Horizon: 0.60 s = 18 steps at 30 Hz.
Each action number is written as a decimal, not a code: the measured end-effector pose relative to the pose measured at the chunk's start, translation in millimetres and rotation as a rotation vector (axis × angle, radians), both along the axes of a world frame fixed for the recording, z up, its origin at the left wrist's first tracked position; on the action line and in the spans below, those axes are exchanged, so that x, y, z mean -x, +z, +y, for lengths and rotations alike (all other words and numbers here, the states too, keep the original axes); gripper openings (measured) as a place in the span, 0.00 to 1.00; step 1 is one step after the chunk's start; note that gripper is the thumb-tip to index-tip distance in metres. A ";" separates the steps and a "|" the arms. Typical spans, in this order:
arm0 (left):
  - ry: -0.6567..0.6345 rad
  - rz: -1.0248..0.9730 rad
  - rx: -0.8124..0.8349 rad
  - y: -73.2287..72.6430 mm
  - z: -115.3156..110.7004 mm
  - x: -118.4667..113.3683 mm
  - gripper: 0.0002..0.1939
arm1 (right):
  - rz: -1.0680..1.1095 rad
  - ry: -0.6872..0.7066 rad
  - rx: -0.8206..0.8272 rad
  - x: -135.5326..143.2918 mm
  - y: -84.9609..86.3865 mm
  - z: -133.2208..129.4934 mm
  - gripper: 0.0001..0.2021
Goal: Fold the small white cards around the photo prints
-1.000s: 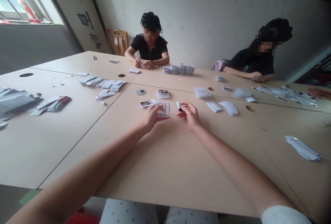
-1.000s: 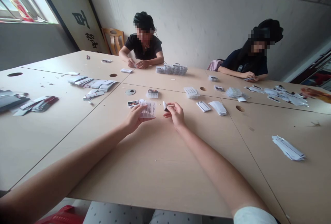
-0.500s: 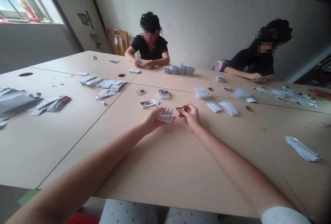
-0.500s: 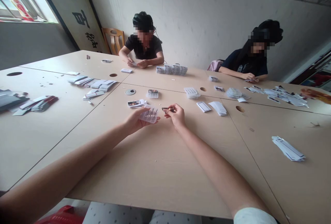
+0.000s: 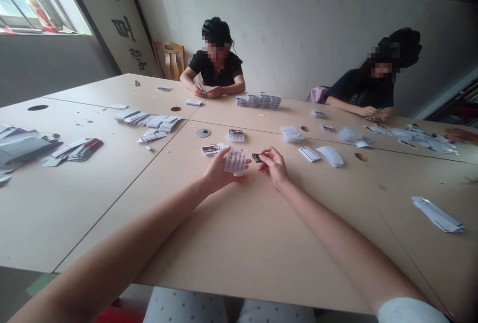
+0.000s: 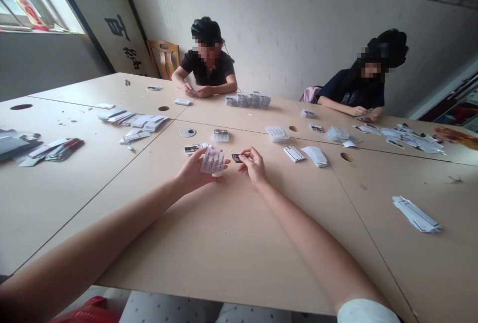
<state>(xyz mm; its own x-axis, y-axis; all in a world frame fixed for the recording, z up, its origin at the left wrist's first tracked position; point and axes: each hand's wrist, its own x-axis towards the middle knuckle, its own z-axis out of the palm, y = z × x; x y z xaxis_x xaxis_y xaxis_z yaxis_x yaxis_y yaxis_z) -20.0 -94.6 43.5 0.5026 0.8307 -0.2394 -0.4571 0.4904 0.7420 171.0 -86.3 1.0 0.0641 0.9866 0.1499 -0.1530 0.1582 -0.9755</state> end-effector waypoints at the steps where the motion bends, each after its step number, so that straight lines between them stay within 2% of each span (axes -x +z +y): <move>1: 0.015 0.015 0.002 0.0 -0.1 -0.5 0.19 | 0.000 0.004 -0.005 0.1 0.6 -0.5 0.11; 4: 0.037 0.049 -0.002 -2.0 1.1 -1.6 0.18 | 0.002 -0.003 -0.025 -0.1 0.5 -0.8 0.12; 10: -0.029 0.075 -0.123 -8.3 4.3 0.7 0.22 | -0.009 0.002 -0.053 -1.4 -3.3 1.0 0.13; 18: 0.063 0.138 -0.202 -7.9 0.7 -0.1 0.26 | -0.043 0.017 -0.068 -0.9 0.4 -1.5 0.15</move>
<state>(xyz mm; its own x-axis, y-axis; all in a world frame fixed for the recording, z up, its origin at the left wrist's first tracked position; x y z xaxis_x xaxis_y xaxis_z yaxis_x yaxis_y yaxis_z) -19.9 -93.9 35.7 0.4225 0.8973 -0.1280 -0.3697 0.2995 0.8795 171.9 -87.9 1.4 0.0393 0.9750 0.2185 -0.1142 0.2216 -0.9684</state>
